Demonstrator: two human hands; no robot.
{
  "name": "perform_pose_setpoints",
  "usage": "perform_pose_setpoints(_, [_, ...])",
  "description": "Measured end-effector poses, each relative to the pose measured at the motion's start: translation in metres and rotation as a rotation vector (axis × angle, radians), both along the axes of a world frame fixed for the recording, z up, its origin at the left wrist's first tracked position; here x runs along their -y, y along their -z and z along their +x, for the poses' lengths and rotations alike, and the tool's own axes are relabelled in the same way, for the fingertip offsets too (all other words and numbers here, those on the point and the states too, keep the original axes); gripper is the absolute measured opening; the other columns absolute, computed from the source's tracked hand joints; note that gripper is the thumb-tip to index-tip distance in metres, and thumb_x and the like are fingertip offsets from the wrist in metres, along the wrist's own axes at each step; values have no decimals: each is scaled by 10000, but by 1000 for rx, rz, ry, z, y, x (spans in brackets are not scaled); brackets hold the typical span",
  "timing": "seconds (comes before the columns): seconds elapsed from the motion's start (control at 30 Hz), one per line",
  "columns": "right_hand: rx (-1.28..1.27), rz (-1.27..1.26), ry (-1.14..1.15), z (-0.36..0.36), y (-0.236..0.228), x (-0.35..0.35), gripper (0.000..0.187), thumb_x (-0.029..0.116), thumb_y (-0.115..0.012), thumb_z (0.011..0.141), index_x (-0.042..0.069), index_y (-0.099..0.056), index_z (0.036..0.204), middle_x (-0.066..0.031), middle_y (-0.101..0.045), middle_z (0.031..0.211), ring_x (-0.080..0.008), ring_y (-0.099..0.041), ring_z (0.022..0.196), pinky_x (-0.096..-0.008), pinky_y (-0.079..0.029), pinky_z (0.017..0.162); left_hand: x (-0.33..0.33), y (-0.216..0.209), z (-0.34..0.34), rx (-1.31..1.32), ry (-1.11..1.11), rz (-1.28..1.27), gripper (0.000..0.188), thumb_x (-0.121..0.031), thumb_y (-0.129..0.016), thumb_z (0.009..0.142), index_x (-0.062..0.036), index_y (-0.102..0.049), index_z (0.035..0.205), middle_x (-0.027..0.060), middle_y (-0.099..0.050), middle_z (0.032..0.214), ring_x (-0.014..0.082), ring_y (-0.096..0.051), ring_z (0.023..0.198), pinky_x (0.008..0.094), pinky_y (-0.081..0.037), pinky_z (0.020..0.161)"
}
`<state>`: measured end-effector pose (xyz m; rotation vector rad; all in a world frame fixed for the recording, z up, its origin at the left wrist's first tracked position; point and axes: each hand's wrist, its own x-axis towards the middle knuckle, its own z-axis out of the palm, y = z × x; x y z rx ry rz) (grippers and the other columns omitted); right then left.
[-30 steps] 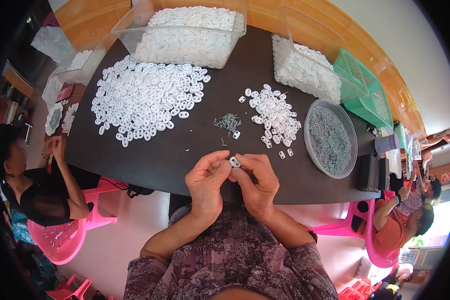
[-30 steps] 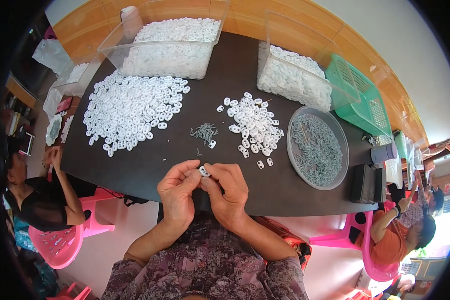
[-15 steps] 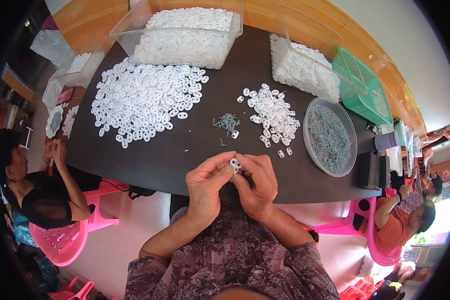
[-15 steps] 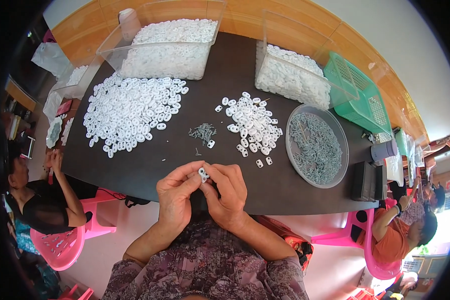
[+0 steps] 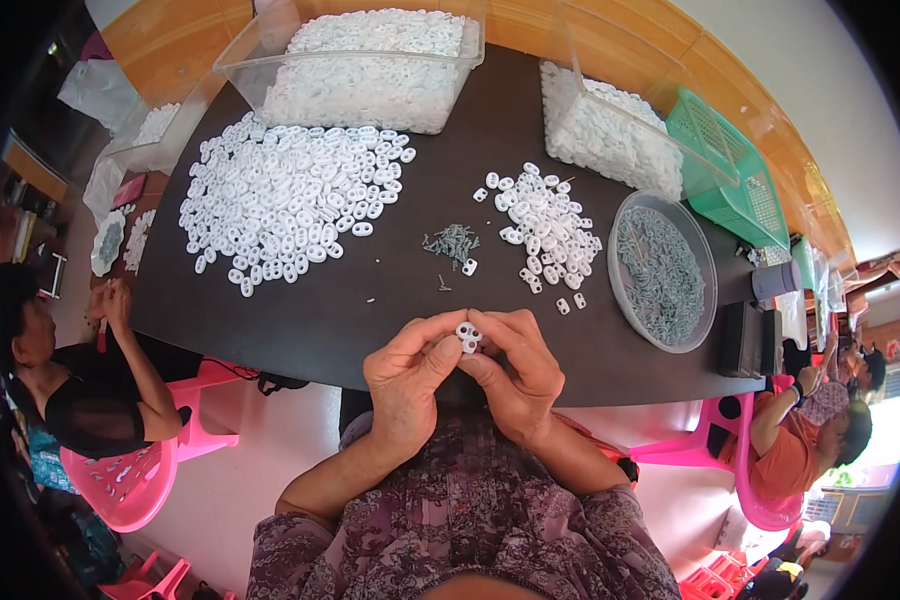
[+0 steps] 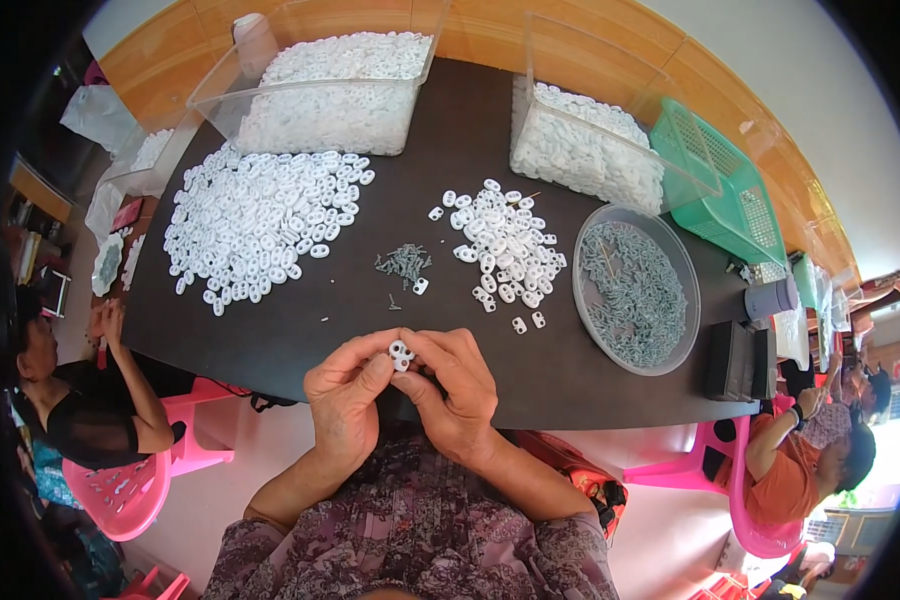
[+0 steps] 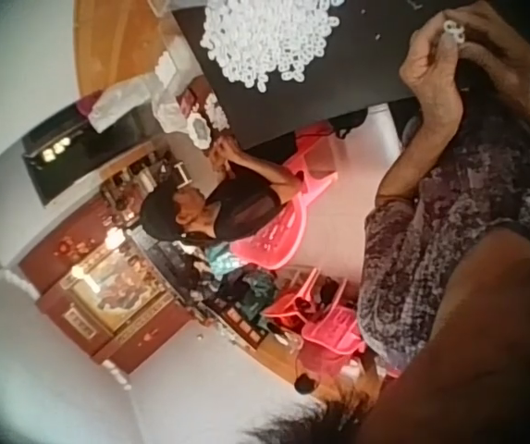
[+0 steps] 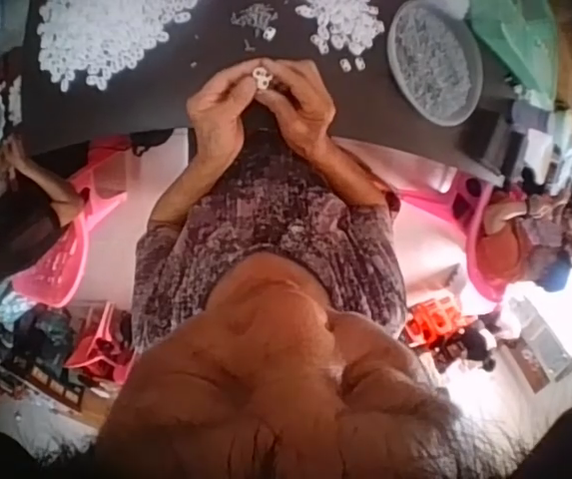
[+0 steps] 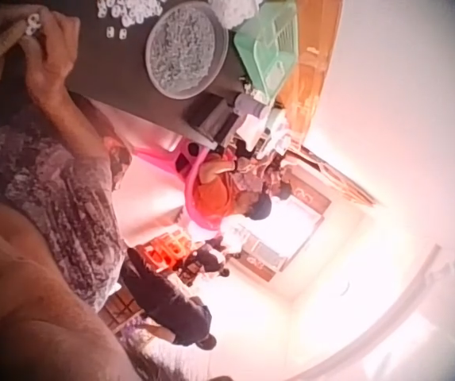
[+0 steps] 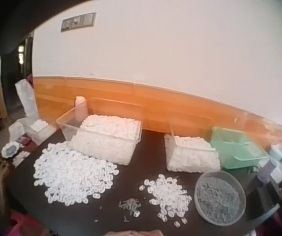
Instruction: The recorder manually assembles small plastic components by inserting tiny metal pins into pre-drilled holes at a workshop table.
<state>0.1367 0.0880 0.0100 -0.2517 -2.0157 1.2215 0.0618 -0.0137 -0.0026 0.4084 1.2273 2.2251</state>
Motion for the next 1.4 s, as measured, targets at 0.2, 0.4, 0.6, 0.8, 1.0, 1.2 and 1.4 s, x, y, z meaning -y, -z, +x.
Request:
perform_pose_setpoints(0.2, [-51,3,-18,0,7,-3,382,-39,-723,724,-32,-646,1098,-130,-647,976,-199,-571,785,-275,-484,658,1,2,2,-121,-15,3,255,-33,-620,895,50,-623,1136,57,-613,984,107,-575,886,225,-461,806])
perform_pose_setpoints(0.4, [-91,-10,-28,-1,10,-1,364,-33,-727,725,-35,-656,1082,-139,-655,959,-206,-579,792,-276,-485,664,2,10,4,-220,-74,-27,257,-41,-631,891,30,-634,1138,30,-588,943,76,-547,831,190,-454,732])
perform_pose_setpoints(0.6, [-118,-31,-9,-2,14,4,350,-50,-726,726,-35,-662,1069,-144,-657,943,-204,-580,776,-275,-486,652,0,14,6,-302,-160,-62,222,-68,-653,879,38,-656,1074,40,-603,900,90,-551,790,207,-453,706])
perform_pose_setpoints(0.8, [-90,-44,8,-3,16,8,350,-51,-718,738,-32,-655,1082,-133,-654,954,-196,-577,784,-268,-484,656,1,18,4,-267,-154,-69,209,-71,-647,886,50,-651,1056,47,-612,910,101,-554,813,222,-447,744])
perform_pose_setpoints(1.0, [-3,-89,-27,0,3,8,350,4,-717,771,-27,-635,1110,-112,-646,945,-186,-564,774,-269,-478,655,3,13,5,-234,-133,-49,220,-87,-624,908,54,-632,1076,49,-604,930,102,-558,831,225,-456,764])
perform_pose_setpoints(1.2, [-12,-50,-23,0,3,7,290,29,-711,790,-31,-635,1064,-106,-634,955,-178,-560,790,-271,-468,672,5,9,4,-309,-128,-77,239,-106,-625,910,40,-632,1098,45,-596,944,94,-554,834,209,-454,749])
perform_pose_setpoints(1.4, [-65,83,51,-3,8,10,304,53,-737,755,-23,-643,1034,-121,-647,930,-232,-580,771,-299,-478,634,4,13,5,-448,-165,-104,247,-126,-611,921,19,-635,1119,47,-594,916,98,-547,801,211,-448,706])
